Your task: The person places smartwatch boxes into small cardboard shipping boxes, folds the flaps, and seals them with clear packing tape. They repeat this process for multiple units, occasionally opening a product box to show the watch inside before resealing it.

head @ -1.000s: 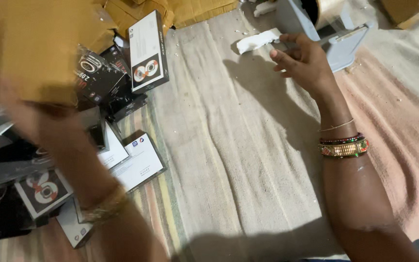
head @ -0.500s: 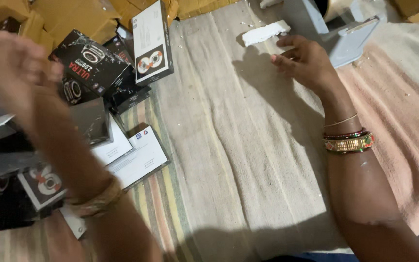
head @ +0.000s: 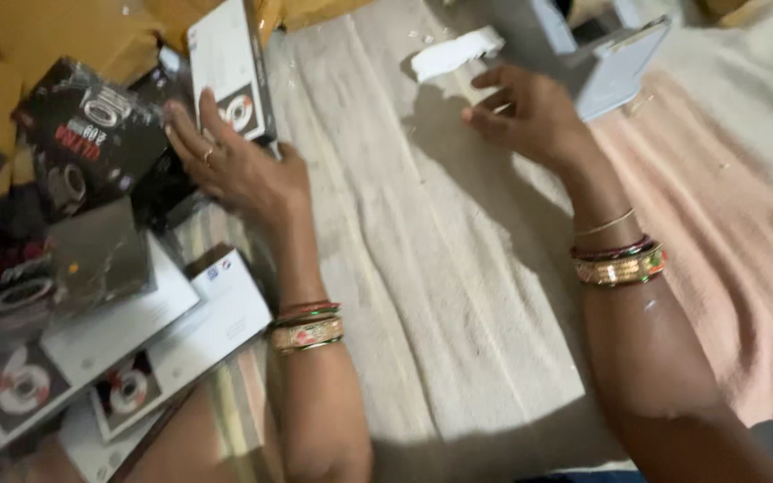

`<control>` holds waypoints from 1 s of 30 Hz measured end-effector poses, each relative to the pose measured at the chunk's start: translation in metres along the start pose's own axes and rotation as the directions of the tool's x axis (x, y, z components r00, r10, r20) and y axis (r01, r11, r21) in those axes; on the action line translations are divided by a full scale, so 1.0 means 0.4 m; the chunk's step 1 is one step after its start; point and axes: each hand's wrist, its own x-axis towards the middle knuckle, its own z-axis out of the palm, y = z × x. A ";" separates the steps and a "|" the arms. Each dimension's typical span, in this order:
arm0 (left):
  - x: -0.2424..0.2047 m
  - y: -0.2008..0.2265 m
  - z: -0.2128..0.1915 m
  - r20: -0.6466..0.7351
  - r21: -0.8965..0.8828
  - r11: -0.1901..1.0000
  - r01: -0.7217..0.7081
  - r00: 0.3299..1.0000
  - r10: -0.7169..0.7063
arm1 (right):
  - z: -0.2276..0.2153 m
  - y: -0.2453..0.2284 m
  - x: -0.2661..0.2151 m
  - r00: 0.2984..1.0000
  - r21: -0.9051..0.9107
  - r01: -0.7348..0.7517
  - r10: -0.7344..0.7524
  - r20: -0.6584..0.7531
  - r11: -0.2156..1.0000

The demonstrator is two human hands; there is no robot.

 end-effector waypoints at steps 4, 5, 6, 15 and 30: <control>0.002 -0.007 0.003 0.038 0.086 0.996 -0.012 0.999 0.009 | 0.002 0.012 -0.026 0.996 -0.002 -0.088 0.088 0.012 0.996; 0.007 -0.008 -0.005 0.003 0.113 0.993 -0.030 1.000 0.030 | 0.007 0.009 -0.019 0.995 0.003 -0.103 0.103 0.011 0.995; 0.011 -0.008 -0.016 -0.032 0.140 0.989 -0.048 0.998 0.053 | 0.010 0.005 -0.012 0.998 -0.020 -0.070 0.070 0.003 0.997; -0.013 0.009 -0.055 -0.036 -0.770 0.623 0.141 0.964 -0.262 | 0.006 -0.011 -0.022 0.985 0.062 0.152 -0.146 -0.092 0.986; -0.037 0.021 0.019 0.834 -0.547 -0.244 0.801 0.545 -0.084 | 0.100 -0.082 -0.028 0.882 -0.317 0.446 -0.351 0.315 0.837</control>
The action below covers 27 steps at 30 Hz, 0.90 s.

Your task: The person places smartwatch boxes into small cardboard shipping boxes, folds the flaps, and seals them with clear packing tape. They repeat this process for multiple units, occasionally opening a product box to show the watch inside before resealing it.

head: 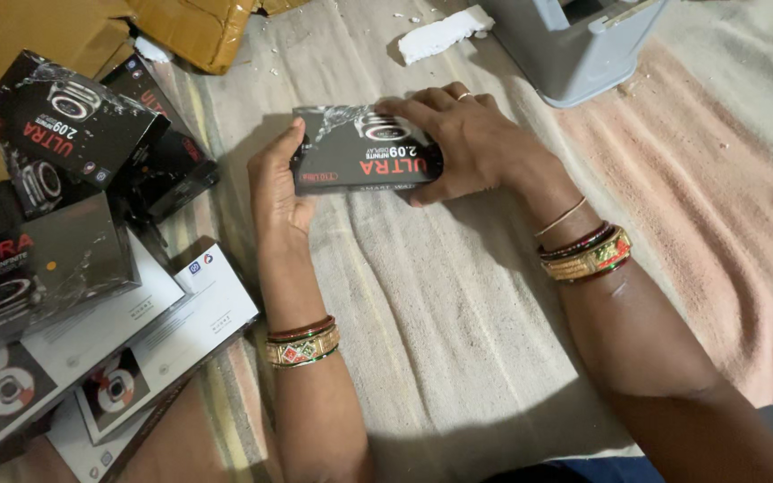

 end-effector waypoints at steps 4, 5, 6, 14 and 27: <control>-0.006 -0.038 0.038 0.025 -0.135 0.988 0.071 0.997 -0.068 | 0.008 0.014 0.007 0.994 0.045 -0.102 0.103 -0.030 0.994; -0.010 -0.059 0.062 0.039 -0.173 0.979 0.106 0.994 -0.101 | 0.008 0.015 0.012 0.992 0.069 -0.114 0.117 -0.045 0.991; -0.018 -0.083 0.084 0.054 -0.210 0.968 0.141 0.990 -0.132 | 0.008 0.015 0.016 0.992 0.091 -0.092 0.099 -0.084 0.992; -0.034 -0.192 0.102 0.055 -0.065 0.997 -0.032 0.998 0.035 | 0.020 -0.002 0.009 0.986 0.096 -0.034 0.049 -0.158 0.995; -0.007 -0.114 0.056 -0.178 0.062 0.991 -0.116 0.976 0.125 | 0.013 0.046 0.021 0.945 -0.078 -0.323 0.316 -0.087 0.943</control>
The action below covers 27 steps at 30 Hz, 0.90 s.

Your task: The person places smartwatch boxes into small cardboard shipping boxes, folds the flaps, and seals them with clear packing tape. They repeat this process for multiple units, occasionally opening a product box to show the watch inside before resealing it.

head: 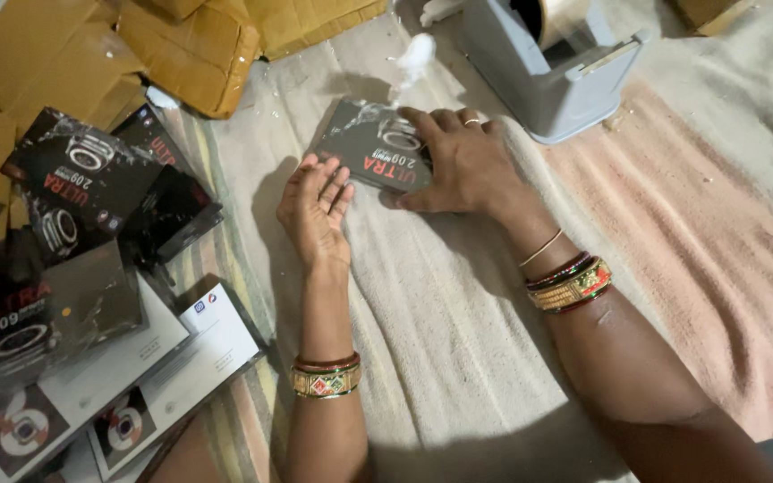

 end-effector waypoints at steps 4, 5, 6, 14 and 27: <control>-0.003 0.005 0.001 0.008 0.030 1.000 0.000 1.000 0.000 | -0.013 0.000 0.000 0.992 0.083 -0.102 0.095 0.081 0.991; -0.001 0.006 -0.001 0.009 0.032 0.999 0.001 1.000 -0.002 | -0.019 0.000 0.002 0.990 0.103 -0.117 0.108 0.092 0.988; 0.000 0.006 -0.003 0.010 0.035 0.999 0.004 1.000 -0.005 | -0.022 -0.003 0.002 0.993 0.066 -0.078 0.072 0.088 0.995; -0.011 0.000 0.002 -0.033 0.101 0.989 -0.109 0.993 0.113 | -0.015 -0.014 -0.001 0.999 0.181 -0.043 0.038 0.030 0.982; 0.385 -0.065 0.404 0.320 0.151 0.919 -0.364 0.898 0.302 | 0.021 0.015 0.023 0.995 0.081 -0.096 0.094 0.026 0.992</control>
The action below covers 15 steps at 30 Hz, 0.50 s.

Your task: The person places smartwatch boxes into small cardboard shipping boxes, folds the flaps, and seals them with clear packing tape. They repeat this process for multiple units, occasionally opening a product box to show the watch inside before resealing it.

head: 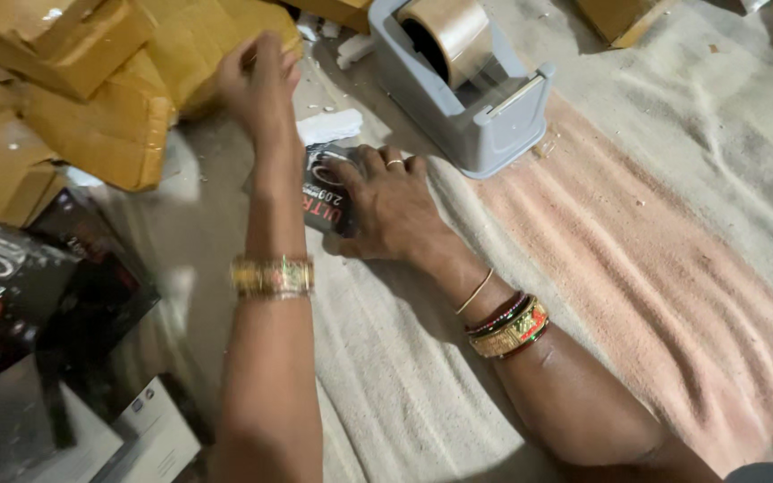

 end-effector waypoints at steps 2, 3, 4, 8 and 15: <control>0.105 -0.066 0.074 -0.002 0.019 0.964 0.265 0.964 -0.265 | 0.007 0.005 0.000 1.000 0.022 -0.002 0.002 -0.015 1.000; 0.143 -0.100 0.102 0.066 0.030 0.941 0.337 0.939 -0.338 | 0.011 0.006 0.002 1.000 0.026 0.001 0.000 -0.023 1.000; 0.173 -0.132 0.124 0.133 0.046 0.912 0.407 0.903 -0.409 | 0.015 0.008 0.003 1.000 0.031 0.004 -0.003 -0.031 1.000; 0.232 -0.245 0.196 -0.064 0.151 0.894 0.422 0.907 -0.417 | 0.030 0.012 0.009 1.000 -0.087 -0.008 0.006 -0.016 0.996; 0.227 -0.125 0.140 -0.234 0.160 0.916 0.369 0.915 -0.328 | 0.019 0.010 0.004 0.998 -0.011 0.004 -0.005 -0.061 1.000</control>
